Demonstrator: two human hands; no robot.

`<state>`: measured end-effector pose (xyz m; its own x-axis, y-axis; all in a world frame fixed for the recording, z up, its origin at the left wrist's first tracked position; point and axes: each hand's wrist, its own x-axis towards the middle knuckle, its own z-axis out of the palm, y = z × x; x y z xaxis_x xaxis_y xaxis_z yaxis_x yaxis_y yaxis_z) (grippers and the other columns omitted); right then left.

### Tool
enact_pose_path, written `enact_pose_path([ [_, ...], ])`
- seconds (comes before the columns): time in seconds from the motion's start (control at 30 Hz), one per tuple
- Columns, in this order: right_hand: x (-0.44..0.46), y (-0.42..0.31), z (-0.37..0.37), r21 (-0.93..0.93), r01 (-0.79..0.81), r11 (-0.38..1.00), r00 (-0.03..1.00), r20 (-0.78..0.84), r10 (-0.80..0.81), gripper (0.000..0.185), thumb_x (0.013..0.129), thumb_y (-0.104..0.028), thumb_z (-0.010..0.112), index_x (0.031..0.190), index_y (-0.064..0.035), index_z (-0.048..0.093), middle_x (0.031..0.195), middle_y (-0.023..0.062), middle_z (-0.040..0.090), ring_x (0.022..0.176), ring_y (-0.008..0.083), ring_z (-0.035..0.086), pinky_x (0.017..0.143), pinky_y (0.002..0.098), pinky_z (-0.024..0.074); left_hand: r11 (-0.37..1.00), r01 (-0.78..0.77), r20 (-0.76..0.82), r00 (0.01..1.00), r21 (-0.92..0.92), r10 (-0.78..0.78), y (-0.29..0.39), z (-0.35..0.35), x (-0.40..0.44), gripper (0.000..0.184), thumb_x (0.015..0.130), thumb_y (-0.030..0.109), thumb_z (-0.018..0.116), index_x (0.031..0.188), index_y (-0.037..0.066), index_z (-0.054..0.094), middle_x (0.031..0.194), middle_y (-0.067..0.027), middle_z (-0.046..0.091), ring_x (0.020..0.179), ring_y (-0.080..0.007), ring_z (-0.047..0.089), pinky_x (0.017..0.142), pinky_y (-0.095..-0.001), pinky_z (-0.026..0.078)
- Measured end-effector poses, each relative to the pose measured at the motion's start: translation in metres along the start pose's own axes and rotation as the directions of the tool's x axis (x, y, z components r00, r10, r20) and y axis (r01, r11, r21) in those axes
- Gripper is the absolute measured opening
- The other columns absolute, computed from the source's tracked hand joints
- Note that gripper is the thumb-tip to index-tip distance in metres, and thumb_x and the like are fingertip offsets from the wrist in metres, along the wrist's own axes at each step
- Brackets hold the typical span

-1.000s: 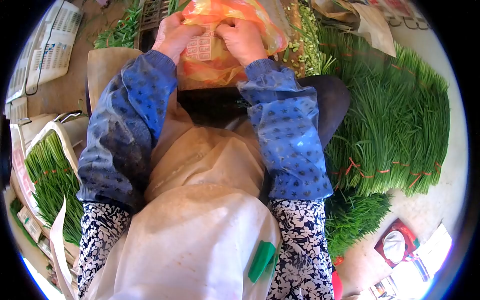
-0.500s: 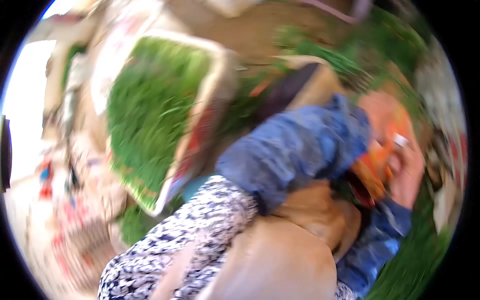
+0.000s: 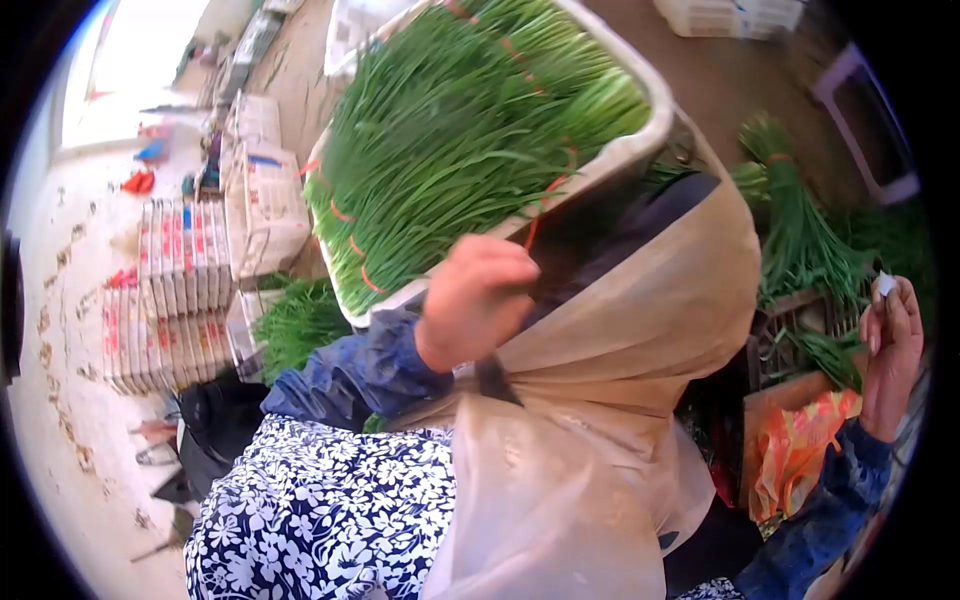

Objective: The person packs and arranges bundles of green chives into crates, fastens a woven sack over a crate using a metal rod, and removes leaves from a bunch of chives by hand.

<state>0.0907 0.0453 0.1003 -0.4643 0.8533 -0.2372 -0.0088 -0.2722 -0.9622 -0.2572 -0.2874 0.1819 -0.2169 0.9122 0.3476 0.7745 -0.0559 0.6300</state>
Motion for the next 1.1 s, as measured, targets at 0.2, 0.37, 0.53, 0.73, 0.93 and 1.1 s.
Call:
enact_pose_path([
  [0.2,-0.001,-0.035,0.161,-0.135,0.015,0.991,0.965,0.261,0.021,0.017,0.089,-0.013,0.052,0.099,-0.0006,0.056,0.07,-0.0008,0.05,0.049,0.0041,0.036,0.05,0.0189,0.0311,0.924,0.236,-0.249,0.955,0.3,-0.163,-0.069,-0.061,-0.098,0.043,0.064,0.003,0.068,0.105,0.003,0.056,0.111,-0.0147,0.055,0.109,-0.0358,0.049,0.091,-0.0424,0.04],
  [0.37,-0.021,-0.089,0.288,-0.15,0.009,0.989,0.902,0.428,0.057,0.01,0.088,-0.011,0.052,0.092,-0.0024,0.053,0.075,0.0017,0.053,0.05,0.0043,0.04,0.05,0.0185,0.0333,0.871,0.375,-0.353,0.899,0.318,-0.258,-0.075,-0.097,-0.11,0.052,0.065,0.009,0.071,0.112,0.001,0.052,0.123,-0.0172,0.05,0.119,-0.0409,0.042,0.098,-0.0463,0.035],
  [0.53,-0.025,-0.113,0.335,-0.217,-0.029,0.976,0.836,0.529,0.143,0.007,0.087,-0.009,0.052,0.089,-0.0026,0.052,0.074,0.0034,0.055,0.046,0.0065,0.041,0.047,0.0208,0.035,0.826,0.356,-0.439,0.886,0.438,-0.149,-0.095,-0.137,-0.08,0.051,0.076,0.019,0.064,0.119,-0.001,0.049,0.127,-0.0172,0.046,0.118,-0.0406,0.04,0.097,-0.0475,0.034],
  [0.73,-0.025,-0.114,0.394,-0.328,-0.053,0.943,0.797,0.556,0.238,0.008,0.085,-0.008,0.052,0.09,-0.0009,0.052,0.071,0.0038,0.054,0.045,0.0067,0.042,0.046,0.0201,0.035,0.621,0.494,-0.426,0.864,0.609,-0.269,-0.151,-0.169,-0.075,0.062,0.084,0.04,0.056,0.128,-0.001,0.043,0.134,-0.0176,0.04,0.125,-0.0391,0.033,0.102,-0.0459,0.028],
  [0.93,-0.021,-0.119,0.416,-0.352,-0.083,0.932,0.78,0.559,0.281,0.007,0.083,-0.008,0.053,0.083,-0.0023,0.049,0.073,0.0048,0.053,0.044,0.007,0.042,0.044,0.0199,0.0353,0.636,0.516,-0.27,0.853,0.574,-0.448,-0.176,-0.153,-0.072,0.074,0.077,0.048,0.06,0.139,0.016,0.033,0.147,-0.0171,0.016,0.131,-0.0444,0.015,0.107,-0.0566,0.008],
  [1.1,-0.024,-0.117,0.429,-0.343,-0.073,0.936,0.767,0.581,0.272,0.004,0.082,-0.005,0.054,0.082,-0.0029,0.05,0.079,0.0058,0.055,0.047,0.0073,0.045,0.044,0.0195,0.036,0.622,0.551,-0.297,0.831,0.556,-0.47,-0.184,-0.139,-0.069,0.074,0.076,0.051,0.059,0.139,0.023,0.032,0.148,-0.0157,0.014,0.131,-0.0469,0.012,0.105,-0.0609,0.003],
])
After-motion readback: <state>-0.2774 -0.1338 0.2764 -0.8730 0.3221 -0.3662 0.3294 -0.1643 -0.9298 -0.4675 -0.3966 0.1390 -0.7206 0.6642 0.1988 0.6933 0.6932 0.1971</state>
